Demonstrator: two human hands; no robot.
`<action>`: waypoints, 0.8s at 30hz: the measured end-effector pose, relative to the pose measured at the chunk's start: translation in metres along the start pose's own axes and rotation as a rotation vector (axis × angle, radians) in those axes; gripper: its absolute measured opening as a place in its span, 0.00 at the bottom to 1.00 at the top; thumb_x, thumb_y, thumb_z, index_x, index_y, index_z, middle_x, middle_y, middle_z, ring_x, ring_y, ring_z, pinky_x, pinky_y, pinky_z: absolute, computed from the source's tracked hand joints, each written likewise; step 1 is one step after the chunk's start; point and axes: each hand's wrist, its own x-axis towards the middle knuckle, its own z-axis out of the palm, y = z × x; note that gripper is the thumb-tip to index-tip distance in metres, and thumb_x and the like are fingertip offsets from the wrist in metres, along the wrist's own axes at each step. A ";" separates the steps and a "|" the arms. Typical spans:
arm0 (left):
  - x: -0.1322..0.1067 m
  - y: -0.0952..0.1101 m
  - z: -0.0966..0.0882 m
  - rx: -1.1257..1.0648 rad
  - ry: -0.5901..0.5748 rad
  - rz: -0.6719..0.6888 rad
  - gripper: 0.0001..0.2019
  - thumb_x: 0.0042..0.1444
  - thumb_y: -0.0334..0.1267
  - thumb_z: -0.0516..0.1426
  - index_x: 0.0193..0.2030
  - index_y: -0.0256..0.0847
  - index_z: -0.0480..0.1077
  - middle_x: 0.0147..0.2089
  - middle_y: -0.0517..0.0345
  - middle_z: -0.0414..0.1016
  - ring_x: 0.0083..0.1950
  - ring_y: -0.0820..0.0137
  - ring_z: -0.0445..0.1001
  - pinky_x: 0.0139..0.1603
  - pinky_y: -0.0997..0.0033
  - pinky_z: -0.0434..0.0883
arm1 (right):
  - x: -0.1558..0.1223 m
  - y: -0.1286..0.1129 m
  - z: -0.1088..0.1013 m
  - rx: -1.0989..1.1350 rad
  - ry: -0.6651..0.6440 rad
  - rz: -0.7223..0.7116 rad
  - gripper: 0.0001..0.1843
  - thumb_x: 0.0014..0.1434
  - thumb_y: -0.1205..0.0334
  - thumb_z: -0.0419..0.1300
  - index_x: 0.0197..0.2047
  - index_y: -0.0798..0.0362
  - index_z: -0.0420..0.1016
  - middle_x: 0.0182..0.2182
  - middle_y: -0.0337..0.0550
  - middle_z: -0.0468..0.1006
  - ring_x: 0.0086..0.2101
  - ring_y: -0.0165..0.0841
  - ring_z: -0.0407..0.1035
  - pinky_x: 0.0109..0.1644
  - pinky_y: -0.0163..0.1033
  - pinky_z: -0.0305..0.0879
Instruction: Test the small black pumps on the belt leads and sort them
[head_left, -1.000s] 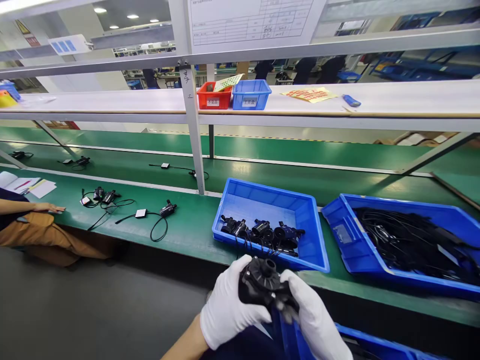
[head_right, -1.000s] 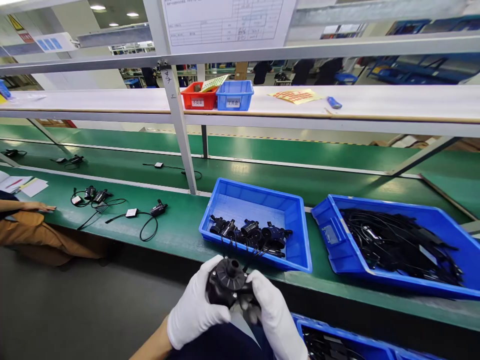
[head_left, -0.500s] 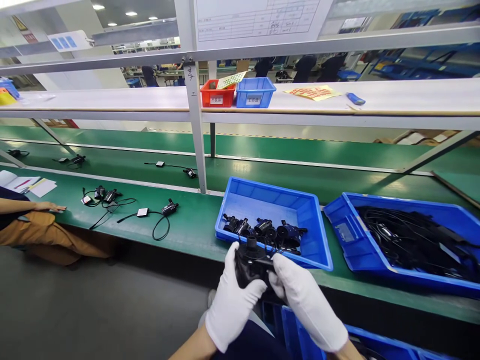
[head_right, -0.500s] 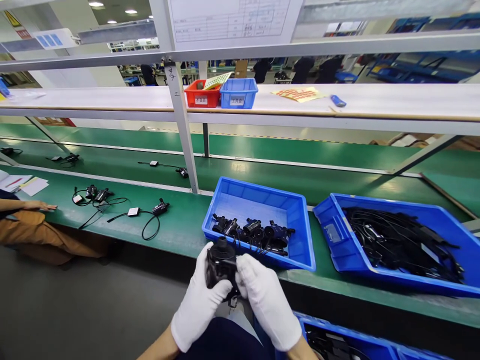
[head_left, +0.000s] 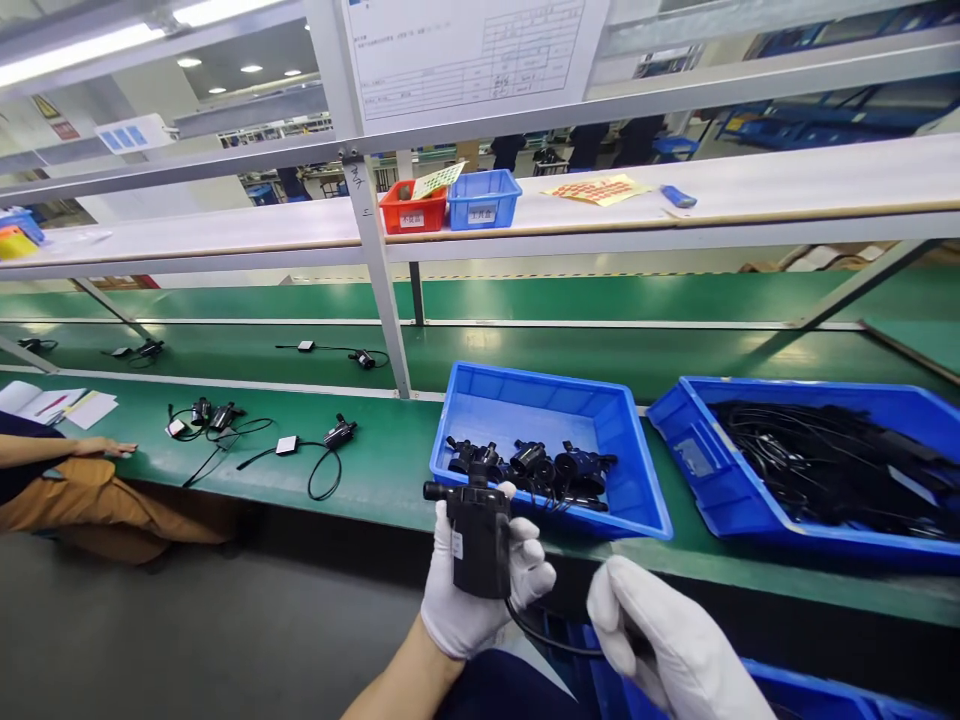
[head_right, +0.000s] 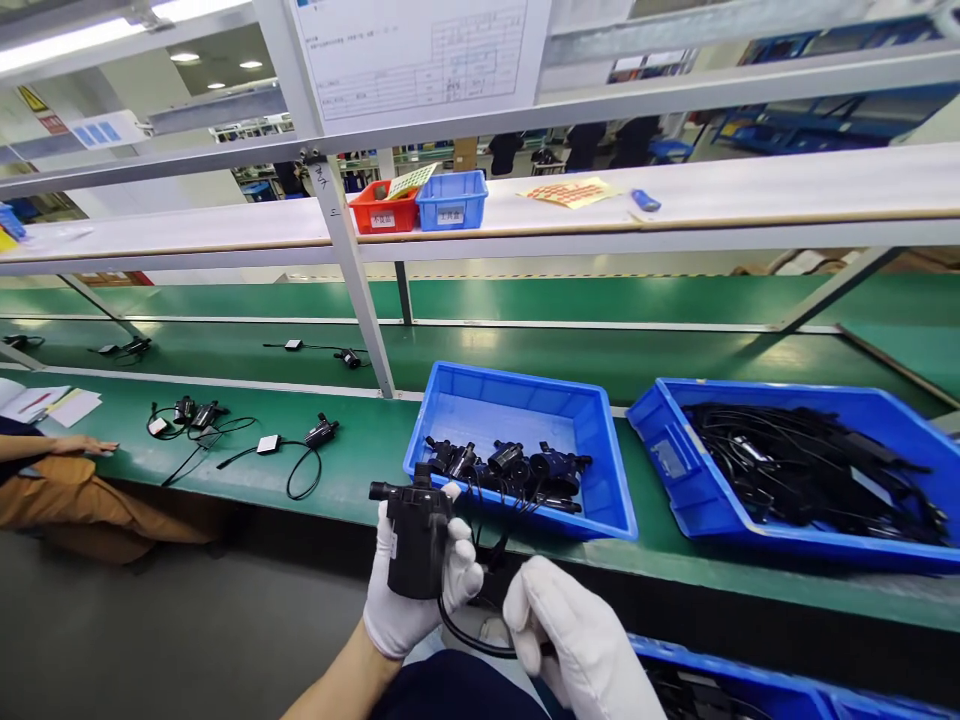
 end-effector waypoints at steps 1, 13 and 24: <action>0.001 0.000 0.003 0.030 0.006 0.021 0.33 0.52 0.62 0.69 0.59 0.44 0.78 0.48 0.51 0.82 0.47 0.65 0.79 0.56 0.60 0.73 | 0.004 0.001 0.001 0.020 0.039 0.017 0.33 0.62 0.27 0.55 0.26 0.51 0.69 0.17 0.36 0.68 0.17 0.26 0.53 0.21 0.31 0.49; 0.006 -0.007 0.009 0.445 0.204 0.060 0.40 0.50 0.70 0.65 0.57 0.35 0.77 0.57 0.38 0.79 0.68 0.44 0.70 0.72 0.47 0.67 | 0.027 0.025 0.009 -0.084 0.146 -0.222 0.30 0.57 0.27 0.61 0.37 0.48 0.80 0.38 0.47 0.86 0.43 0.45 0.78 0.51 0.44 0.75; 0.001 0.027 0.003 0.978 0.051 0.191 0.37 0.68 0.66 0.48 0.74 0.44 0.60 0.69 0.42 0.71 0.72 0.52 0.66 0.75 0.46 0.59 | 0.016 -0.010 0.041 0.341 -0.149 -0.118 0.37 0.49 0.23 0.62 0.35 0.53 0.78 0.25 0.43 0.78 0.20 0.30 0.66 0.25 0.34 0.68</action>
